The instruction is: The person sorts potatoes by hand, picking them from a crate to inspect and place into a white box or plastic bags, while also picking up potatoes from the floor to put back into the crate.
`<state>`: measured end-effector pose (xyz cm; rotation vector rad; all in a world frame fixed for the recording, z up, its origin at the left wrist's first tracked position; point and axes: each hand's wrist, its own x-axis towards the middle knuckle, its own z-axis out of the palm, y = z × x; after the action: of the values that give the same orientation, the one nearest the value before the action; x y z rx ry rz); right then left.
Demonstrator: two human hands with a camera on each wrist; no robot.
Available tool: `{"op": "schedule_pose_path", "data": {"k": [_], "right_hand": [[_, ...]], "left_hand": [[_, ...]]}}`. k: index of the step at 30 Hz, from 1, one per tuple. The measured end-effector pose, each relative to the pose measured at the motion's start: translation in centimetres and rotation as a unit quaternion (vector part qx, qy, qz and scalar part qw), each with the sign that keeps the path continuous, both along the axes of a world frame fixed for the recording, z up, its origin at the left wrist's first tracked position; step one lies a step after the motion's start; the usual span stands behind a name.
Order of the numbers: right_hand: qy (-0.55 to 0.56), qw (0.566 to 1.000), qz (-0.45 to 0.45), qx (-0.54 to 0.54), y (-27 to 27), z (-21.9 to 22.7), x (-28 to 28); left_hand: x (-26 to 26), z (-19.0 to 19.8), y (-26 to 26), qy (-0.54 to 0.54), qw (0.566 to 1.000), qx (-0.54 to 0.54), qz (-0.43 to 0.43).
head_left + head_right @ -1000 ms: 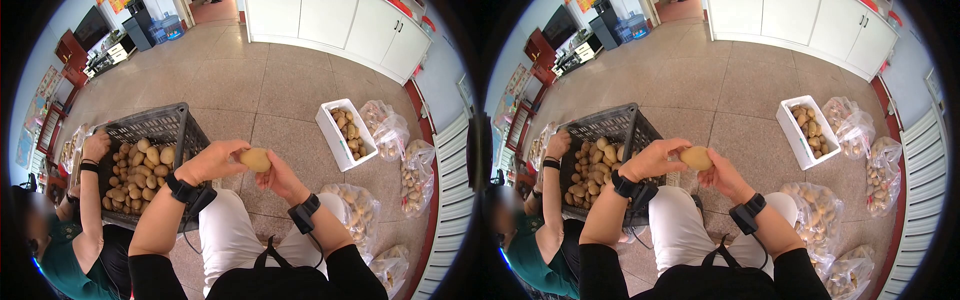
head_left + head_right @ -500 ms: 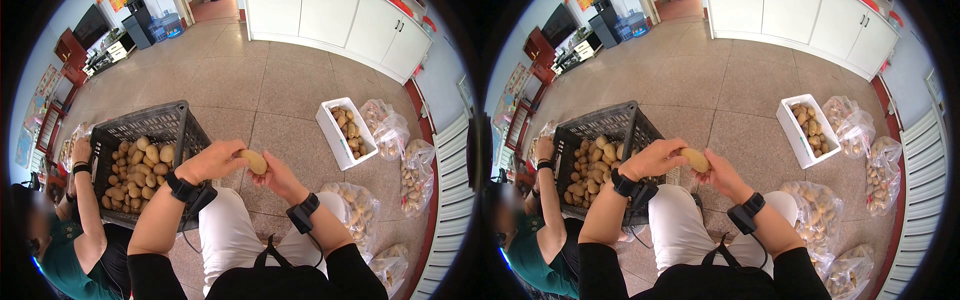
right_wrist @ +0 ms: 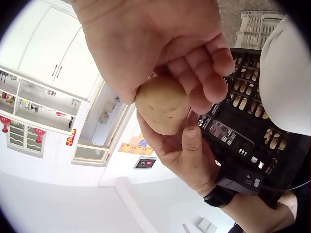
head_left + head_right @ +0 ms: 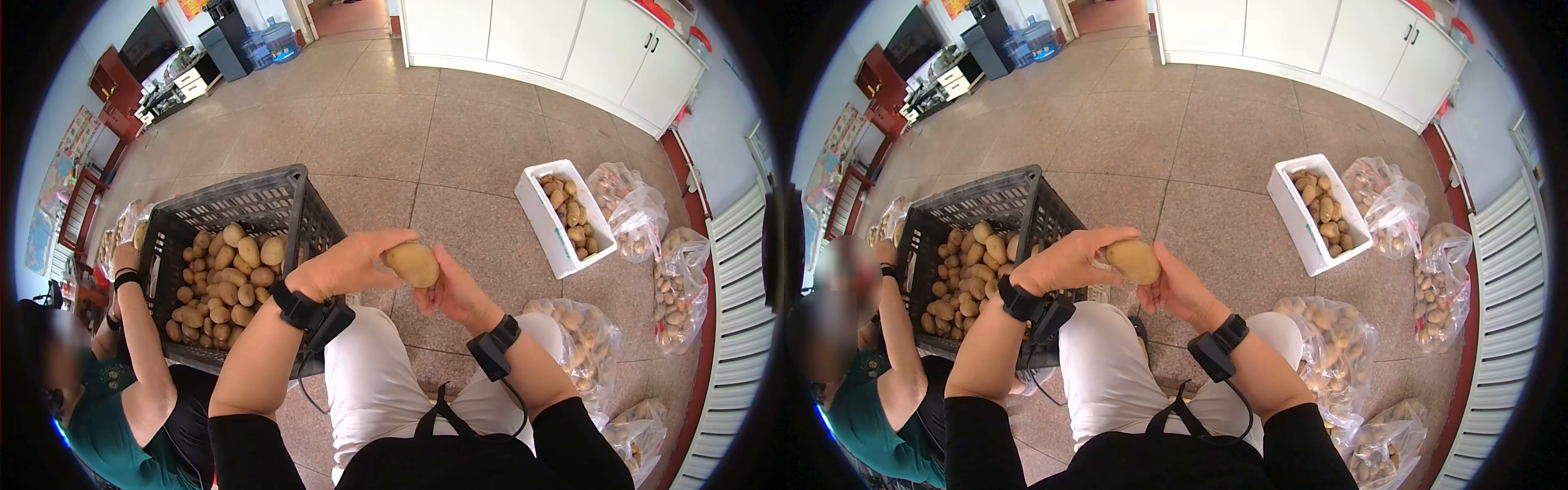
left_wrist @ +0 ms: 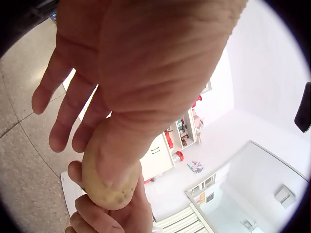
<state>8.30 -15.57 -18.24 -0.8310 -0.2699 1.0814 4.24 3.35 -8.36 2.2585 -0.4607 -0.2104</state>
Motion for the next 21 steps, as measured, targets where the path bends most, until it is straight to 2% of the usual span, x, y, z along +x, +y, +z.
{"op": "schedule_pose_path", "data": {"k": [4,6,10,12,13,15,17,18,19,21], "right_hand": [[0.049,0.999,0.010,-0.013,0.3,0.3,-0.2],[0.056,0.997,0.040,0.014,0.9,0.1,-0.4],[0.057,0.994,0.059,0.072,1.1,-0.5,-0.5],[0.085,0.995,0.019,0.044,0.9,0.0,-0.1],[0.084,0.995,0.029,0.049,0.7,0.1,0.2],[0.014,0.999,-0.003,0.050,0.3,0.1,0.6],[0.019,0.998,-0.011,0.051,0.0,0.3,0.7],[0.024,0.998,-0.024,0.049,-0.1,0.3,0.6],[0.023,0.998,-0.021,0.051,-0.2,0.3,0.7],[0.017,0.999,-0.030,0.038,-0.4,0.2,0.7]], "left_hand": [[0.1,-0.1,-0.1,0.003,1.000,-0.006,-0.017],[0.2,-0.5,0.1,-0.026,0.999,0.010,-0.029],[0.0,0.8,0.1,0.000,0.999,0.044,0.011],[-0.1,1.7,0.7,-0.031,0.997,-0.029,0.068],[-0.2,2.6,1.4,-0.042,0.989,-0.082,0.118],[-0.5,4.8,3.4,-0.086,0.945,-0.228,0.217],[-1.8,7.4,6.9,-0.141,0.888,-0.318,0.301],[-2.2,6.9,9.9,-0.222,0.863,-0.334,0.306],[-2.8,6.8,12.2,-0.265,0.819,-0.385,0.332],[-4.3,5.2,16.8,-0.253,0.778,-0.399,0.413]]}}
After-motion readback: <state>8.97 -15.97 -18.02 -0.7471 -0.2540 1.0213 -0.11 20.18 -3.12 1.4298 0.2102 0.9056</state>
